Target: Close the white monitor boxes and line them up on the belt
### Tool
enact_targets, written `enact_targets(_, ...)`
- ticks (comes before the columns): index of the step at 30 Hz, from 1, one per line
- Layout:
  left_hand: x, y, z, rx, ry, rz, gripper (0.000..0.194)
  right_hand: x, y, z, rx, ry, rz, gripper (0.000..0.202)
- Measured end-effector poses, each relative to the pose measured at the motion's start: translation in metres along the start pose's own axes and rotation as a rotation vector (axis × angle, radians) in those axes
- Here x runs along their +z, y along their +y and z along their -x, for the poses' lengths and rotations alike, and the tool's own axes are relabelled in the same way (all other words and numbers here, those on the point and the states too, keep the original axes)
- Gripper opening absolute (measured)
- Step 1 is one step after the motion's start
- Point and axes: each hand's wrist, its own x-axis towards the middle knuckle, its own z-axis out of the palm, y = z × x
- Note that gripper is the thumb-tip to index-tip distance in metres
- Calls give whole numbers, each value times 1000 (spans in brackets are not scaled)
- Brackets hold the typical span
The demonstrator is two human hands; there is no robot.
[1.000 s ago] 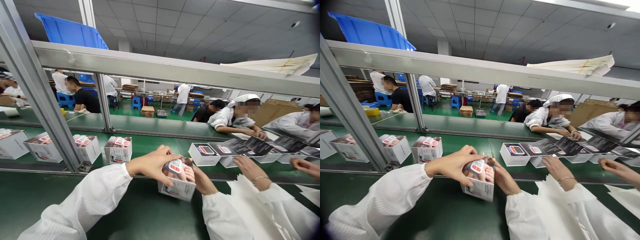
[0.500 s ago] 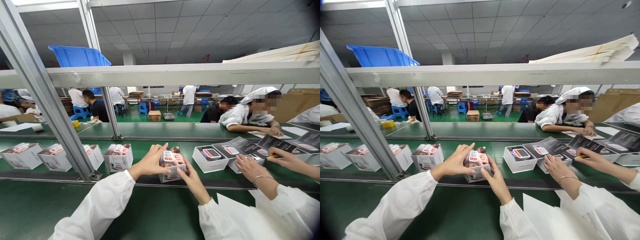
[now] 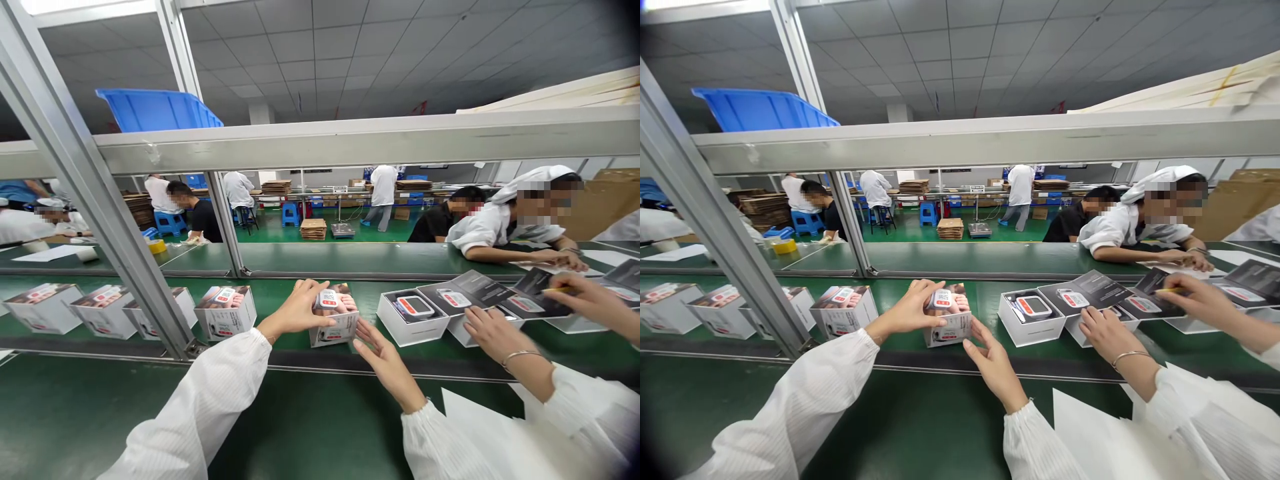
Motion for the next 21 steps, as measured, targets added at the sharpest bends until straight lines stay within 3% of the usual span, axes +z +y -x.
enact_targets(6,-14,-35,-7,-19,-194,27,73,-6,-6,4,105,-13,89,59)
enact_targets(12,-49,-34,-19,11,-364,-6,62,-5,-8,3,78,20,57,55)
enact_targets(16,-60,-31,-20,23,-459,-51,67,-11,-14,5,77,42,75,50)
enact_targets(18,-61,-32,-16,34,-471,-116,80,-22,-16,5,69,124,97,50)
enact_targets(21,-64,-39,-9,37,-480,-207,91,-52,-11,6,38,389,175,49)
